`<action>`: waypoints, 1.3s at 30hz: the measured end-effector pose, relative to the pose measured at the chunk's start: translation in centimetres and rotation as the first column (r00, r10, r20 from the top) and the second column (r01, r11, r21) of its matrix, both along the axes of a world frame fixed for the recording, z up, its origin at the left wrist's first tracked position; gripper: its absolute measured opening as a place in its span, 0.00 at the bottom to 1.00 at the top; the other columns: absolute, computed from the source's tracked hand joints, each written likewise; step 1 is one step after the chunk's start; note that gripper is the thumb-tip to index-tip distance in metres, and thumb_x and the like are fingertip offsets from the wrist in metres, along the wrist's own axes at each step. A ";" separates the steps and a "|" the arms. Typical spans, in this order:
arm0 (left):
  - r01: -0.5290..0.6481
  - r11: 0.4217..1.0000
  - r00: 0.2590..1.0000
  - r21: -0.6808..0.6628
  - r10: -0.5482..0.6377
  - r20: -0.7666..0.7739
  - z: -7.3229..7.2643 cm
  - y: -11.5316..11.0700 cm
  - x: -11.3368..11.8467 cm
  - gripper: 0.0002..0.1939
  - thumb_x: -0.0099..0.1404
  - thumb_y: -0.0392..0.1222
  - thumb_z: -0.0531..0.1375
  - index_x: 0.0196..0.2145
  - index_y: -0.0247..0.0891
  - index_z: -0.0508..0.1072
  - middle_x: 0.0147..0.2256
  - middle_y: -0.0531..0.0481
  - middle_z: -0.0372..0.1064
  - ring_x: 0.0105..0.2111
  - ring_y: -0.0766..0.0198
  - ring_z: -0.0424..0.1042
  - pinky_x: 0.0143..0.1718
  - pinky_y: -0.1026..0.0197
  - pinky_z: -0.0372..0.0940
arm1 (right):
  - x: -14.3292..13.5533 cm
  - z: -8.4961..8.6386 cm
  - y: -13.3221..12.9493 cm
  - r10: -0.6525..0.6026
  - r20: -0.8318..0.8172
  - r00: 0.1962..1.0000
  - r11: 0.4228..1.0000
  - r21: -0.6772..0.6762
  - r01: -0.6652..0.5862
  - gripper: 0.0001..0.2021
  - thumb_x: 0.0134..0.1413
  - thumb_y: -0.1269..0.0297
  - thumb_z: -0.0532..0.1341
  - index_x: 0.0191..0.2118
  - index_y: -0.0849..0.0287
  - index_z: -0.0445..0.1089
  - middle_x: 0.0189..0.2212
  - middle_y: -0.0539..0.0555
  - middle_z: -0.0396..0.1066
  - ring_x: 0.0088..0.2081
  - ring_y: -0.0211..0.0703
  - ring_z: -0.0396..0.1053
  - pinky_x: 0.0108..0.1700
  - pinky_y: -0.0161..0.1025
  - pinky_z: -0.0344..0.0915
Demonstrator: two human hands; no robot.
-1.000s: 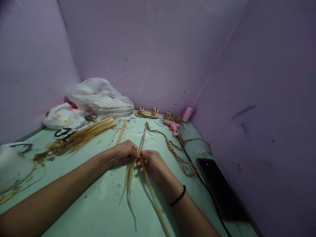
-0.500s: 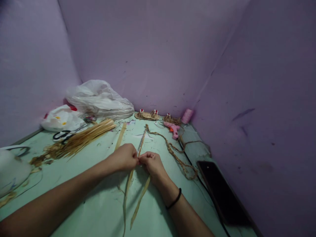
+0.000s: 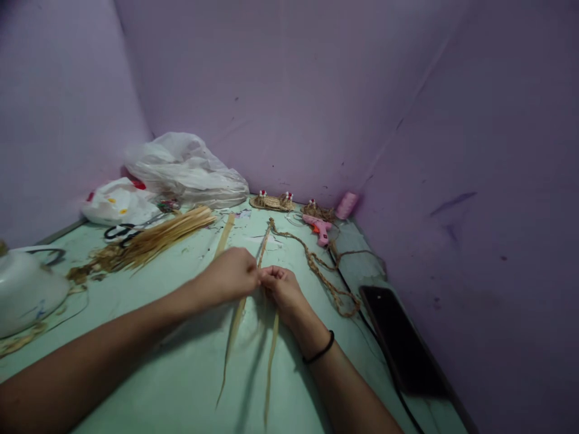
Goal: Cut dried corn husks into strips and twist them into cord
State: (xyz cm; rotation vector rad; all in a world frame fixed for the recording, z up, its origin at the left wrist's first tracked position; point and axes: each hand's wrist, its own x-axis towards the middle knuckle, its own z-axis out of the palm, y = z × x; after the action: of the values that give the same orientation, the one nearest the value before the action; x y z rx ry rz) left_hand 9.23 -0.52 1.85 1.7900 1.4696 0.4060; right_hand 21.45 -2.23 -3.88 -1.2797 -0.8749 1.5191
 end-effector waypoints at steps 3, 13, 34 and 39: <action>-0.030 0.998 0.999 -0.061 0.033 0.043 0.3 2.1 -1.0 0.05 0.49 0.35 0.56 0.18 0.33 0.69 0.13 0.51 0.60 0.18 0.65 0.63 0.21 0.65 0.54 | 0.2 0.3 -0.1 0.069 0.022 0.997 0.997 0.031 -0.070 0.09 0.32 0.63 0.64 0.20 0.62 0.64 0.11 0.42 0.54 0.13 0.25 0.42 0.17 0.31 0.36; 0.029 0.911 0.982 -0.412 0.051 0.181 -2.3 2.7 -0.6 0.06 0.43 0.31 0.57 0.13 0.33 0.66 0.07 0.56 0.52 0.08 0.73 0.49 0.11 0.67 0.45 | 0.8 -0.7 0.6 0.108 0.245 0.964 0.971 0.184 -0.156 0.08 0.34 0.63 0.63 0.21 0.61 0.64 0.17 0.48 0.66 0.19 0.31 0.58 0.24 0.31 0.52; 0.076 0.935 0.982 -0.345 -0.011 0.186 -3.3 3.1 -1.0 0.07 0.40 0.38 0.61 0.13 0.34 0.65 0.08 0.57 0.52 0.09 0.73 0.48 0.10 0.66 0.41 | -0.9 0.9 -2.6 -0.127 0.859 0.497 0.917 0.292 -0.271 0.09 0.46 0.65 0.57 0.24 0.60 0.73 0.19 0.53 0.71 0.21 0.37 0.62 0.24 0.33 0.52; 0.120 0.941 0.964 -0.317 -0.034 0.264 -4.0 3.7 -1.4 0.06 0.40 0.39 0.60 0.16 0.34 0.67 0.09 0.59 0.51 0.09 0.75 0.46 0.11 0.67 0.41 | 0.2 0.9 -1.6 -0.167 0.771 0.615 0.938 0.317 -0.142 0.11 0.45 0.58 0.58 0.24 0.61 0.72 0.18 0.52 0.68 0.21 0.37 0.61 0.25 0.33 0.54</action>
State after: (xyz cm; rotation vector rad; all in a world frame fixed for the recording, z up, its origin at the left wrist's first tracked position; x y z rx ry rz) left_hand 7.79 3.19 -2.17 1.4623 1.2024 0.3145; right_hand 21.62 -3.83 -2.97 -1.6863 -1.6160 0.6486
